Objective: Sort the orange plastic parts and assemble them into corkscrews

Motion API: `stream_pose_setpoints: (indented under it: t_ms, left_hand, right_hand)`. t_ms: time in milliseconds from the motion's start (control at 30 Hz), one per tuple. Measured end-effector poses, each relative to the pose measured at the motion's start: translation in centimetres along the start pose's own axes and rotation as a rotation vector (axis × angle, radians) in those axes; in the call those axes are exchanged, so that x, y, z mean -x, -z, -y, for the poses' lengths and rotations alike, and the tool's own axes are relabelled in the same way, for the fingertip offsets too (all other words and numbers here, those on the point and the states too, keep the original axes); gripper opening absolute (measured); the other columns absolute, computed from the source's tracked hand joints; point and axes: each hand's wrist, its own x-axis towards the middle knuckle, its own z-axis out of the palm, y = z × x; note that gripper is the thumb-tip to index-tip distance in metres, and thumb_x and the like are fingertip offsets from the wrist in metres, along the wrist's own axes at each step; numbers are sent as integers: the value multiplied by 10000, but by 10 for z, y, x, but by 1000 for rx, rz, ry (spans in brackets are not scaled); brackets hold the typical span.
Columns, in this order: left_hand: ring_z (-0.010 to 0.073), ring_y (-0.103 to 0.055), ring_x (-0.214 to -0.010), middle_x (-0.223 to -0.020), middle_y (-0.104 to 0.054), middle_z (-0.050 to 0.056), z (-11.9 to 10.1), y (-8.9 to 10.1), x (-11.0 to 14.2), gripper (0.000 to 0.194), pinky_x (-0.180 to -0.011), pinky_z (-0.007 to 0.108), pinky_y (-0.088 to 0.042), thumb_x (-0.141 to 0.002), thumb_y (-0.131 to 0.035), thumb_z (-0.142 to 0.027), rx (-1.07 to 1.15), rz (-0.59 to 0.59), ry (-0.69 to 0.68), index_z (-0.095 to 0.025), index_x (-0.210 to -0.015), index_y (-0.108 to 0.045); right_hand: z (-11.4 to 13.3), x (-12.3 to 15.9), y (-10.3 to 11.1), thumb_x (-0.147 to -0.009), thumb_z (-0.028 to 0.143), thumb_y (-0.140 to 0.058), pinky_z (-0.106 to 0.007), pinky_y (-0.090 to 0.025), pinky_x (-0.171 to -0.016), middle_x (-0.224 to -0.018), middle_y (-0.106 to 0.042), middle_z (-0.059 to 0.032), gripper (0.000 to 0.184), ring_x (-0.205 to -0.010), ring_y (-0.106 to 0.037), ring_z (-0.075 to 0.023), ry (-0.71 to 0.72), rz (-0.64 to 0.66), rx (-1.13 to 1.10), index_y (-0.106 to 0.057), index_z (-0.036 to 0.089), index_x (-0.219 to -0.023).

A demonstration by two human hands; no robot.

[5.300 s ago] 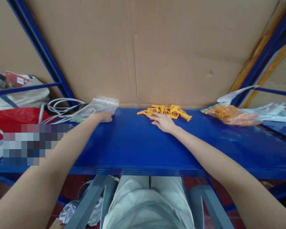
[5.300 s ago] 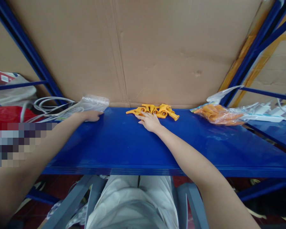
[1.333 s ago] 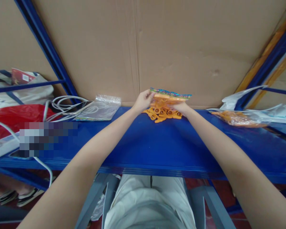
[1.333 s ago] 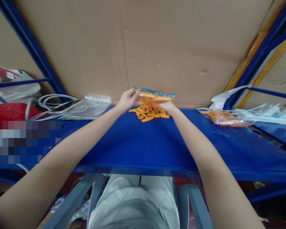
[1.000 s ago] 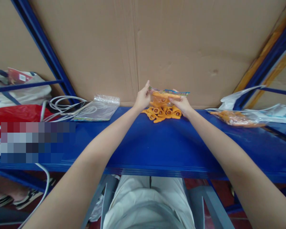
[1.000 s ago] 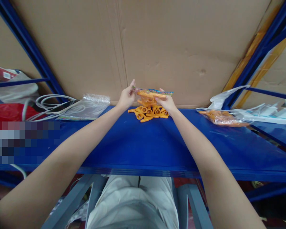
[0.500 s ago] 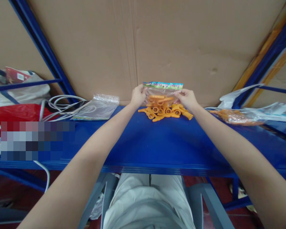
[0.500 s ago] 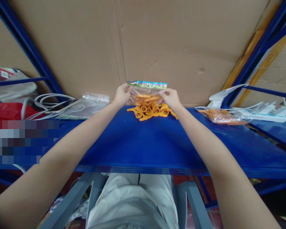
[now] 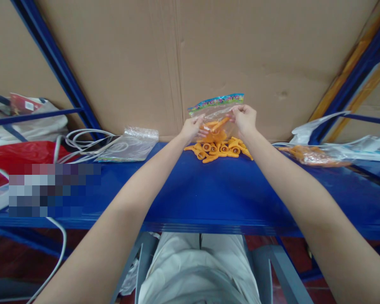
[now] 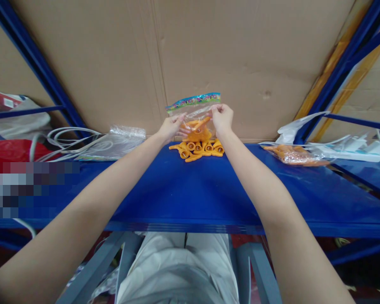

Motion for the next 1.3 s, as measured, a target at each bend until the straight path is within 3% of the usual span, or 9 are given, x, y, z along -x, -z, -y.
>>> stream_pose_setpoints:
  t_ms: [67, 167, 333, 467, 600, 833, 967, 1133, 1300]
  left_hand:
    - [197, -714, -1095, -1247, -712, 96, -7, -1, -7, 477, -857, 305, -598, -1048, -423, -457, 11, -62, -137, -235, -1458, -525]
    - [214, -623, -1258, -1342, -669, 64, -12, -1, -11, 442, -957, 354, -566, -1043, -458, -389, -27, -46, -231, -278, -1467, -518]
    - [216, -716, -1080, -1371, -642, 103, -4, 4, 1, 519, -907, 363, -596, -979, -605, -320, -10, 26, -124, -273, -1484, -495]
    - [195, -756, -941, -1358, -645, 140, 0, 11, 8, 404, -824, 311, -612, -1018, -519, -281, -27, 59, -26, -198, -1411, -567]
    - [194, -767, -890, -1331, -654, 135, -4, 16, 6, 367, -772, 297, -617, -1041, -466, -342, -55, 49, -28, -192, -1340, -615]
    - [241, -760, -941, -1184, -700, 137, -10, 33, -8, 492, -809, 351, -624, -1009, -486, -522, -105, -53, -115, -218, -1385, -576]
    - [220, -757, -911, -1061, -733, 114, -18, 40, -12, 512, -810, 337, -622, -987, -501, -573, -87, -102, -168, -174, -1276, -637]
    - [206, -741, -936, -888, -743, 115, -34, 43, -11, 487, -882, 345, -576, -958, -572, -559, 16, -139, -230, -90, -991, -699]
    - [247, -685, -1113, -947, -756, 83, -33, 44, -16, 421, -972, 374, -517, -869, -682, -571, 180, -194, -398, -152, -906, -710]
  right_hand:
    - [3, -6, -2, -964, 550, -487, -411, -609, -752, -1045, -702, -121, 375, -1020, -715, -265, 109, -11, 87, -642, 216, -1034]
    - [7, -10, -1, -972, 620, -423, -454, -593, -817, -1110, -695, -146, 486, -1115, -679, -294, 197, -3, 175, -636, 210, -1121]
    - [3, 3, 6, -955, 579, -503, -396, -606, -743, -1110, -692, -120, 390, -1009, -717, -264, 118, 80, 93, -624, 237, -1099]
    - [-1, 18, 11, -892, 448, -647, -346, -613, -636, -975, -700, -73, 230, -808, -736, -216, -9, 189, -17, -612, 237, -975]
    - [1, 25, 14, -849, 363, -699, -327, -611, -558, -839, -691, -45, 191, -623, -699, -170, -131, 260, -104, -574, 223, -816]
    - [14, 10, 13, -862, 485, -690, -389, -635, -620, -863, -703, -75, 282, -777, -744, -241, -12, 187, -56, -615, 217, -906]
    - [25, -3, 19, -864, 529, -686, -420, -635, -659, -897, -700, -82, 324, -892, -751, -289, 21, 147, -18, -612, 218, -915]
    - [38, -11, 26, -865, 476, -710, -353, -611, -637, -803, -671, -22, 296, -873, -744, -243, 28, 64, -161, -557, 227, -819]
    - [54, -4, 31, -811, 421, -791, -309, -573, -769, -751, -656, 49, 296, -820, -660, -146, 156, -32, -348, -536, 276, -771]
